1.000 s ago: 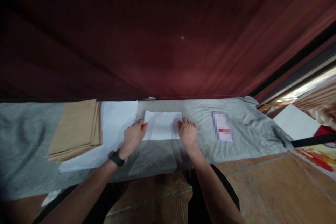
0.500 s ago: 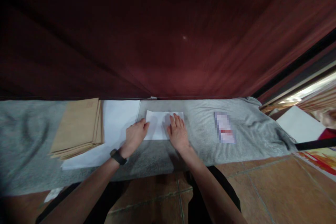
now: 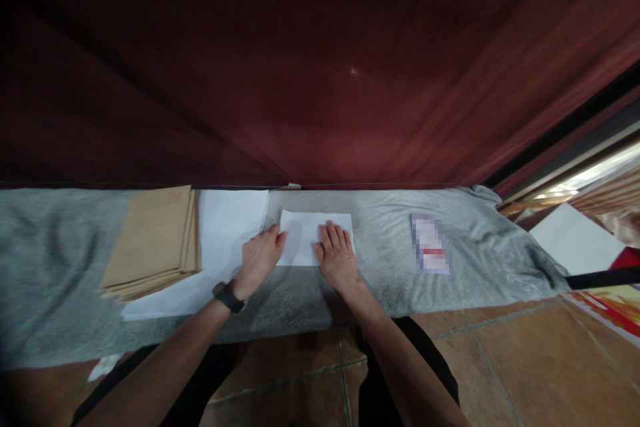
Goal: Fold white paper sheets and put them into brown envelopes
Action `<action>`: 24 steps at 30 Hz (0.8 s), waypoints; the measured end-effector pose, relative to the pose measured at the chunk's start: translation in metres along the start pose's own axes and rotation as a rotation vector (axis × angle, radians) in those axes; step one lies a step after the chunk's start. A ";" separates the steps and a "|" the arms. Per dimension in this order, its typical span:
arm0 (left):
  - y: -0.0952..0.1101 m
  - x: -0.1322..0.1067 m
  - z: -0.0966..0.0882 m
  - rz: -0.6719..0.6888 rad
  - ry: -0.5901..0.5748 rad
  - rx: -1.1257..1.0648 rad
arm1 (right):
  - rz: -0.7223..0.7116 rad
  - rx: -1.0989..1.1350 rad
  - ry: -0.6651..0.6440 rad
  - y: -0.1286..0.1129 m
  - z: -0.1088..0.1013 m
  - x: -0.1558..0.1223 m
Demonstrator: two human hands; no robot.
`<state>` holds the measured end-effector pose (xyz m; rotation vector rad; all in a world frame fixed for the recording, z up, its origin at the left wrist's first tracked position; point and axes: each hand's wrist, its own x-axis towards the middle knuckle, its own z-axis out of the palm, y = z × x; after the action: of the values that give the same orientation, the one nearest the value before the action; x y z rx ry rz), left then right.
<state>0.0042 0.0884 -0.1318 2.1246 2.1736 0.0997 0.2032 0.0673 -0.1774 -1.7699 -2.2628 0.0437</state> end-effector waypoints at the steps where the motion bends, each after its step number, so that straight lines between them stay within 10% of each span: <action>1: 0.000 -0.001 -0.001 0.002 0.010 0.006 | 0.001 -0.003 -0.001 0.000 0.000 0.000; 6: 0.002 -0.004 -0.004 0.079 0.136 0.043 | 0.003 -0.010 0.010 -0.002 0.000 0.000; 13: 0.024 -0.019 0.024 0.573 0.270 -0.077 | -0.011 -0.015 0.022 -0.001 0.002 -0.001; 24: 0.026 -0.021 0.043 0.552 0.160 -0.058 | 0.017 -0.034 0.011 0.006 0.003 0.001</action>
<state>0.0351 0.0674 -0.1711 2.6944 1.5594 0.3770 0.2077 0.0702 -0.1816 -1.8019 -2.2545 -0.0011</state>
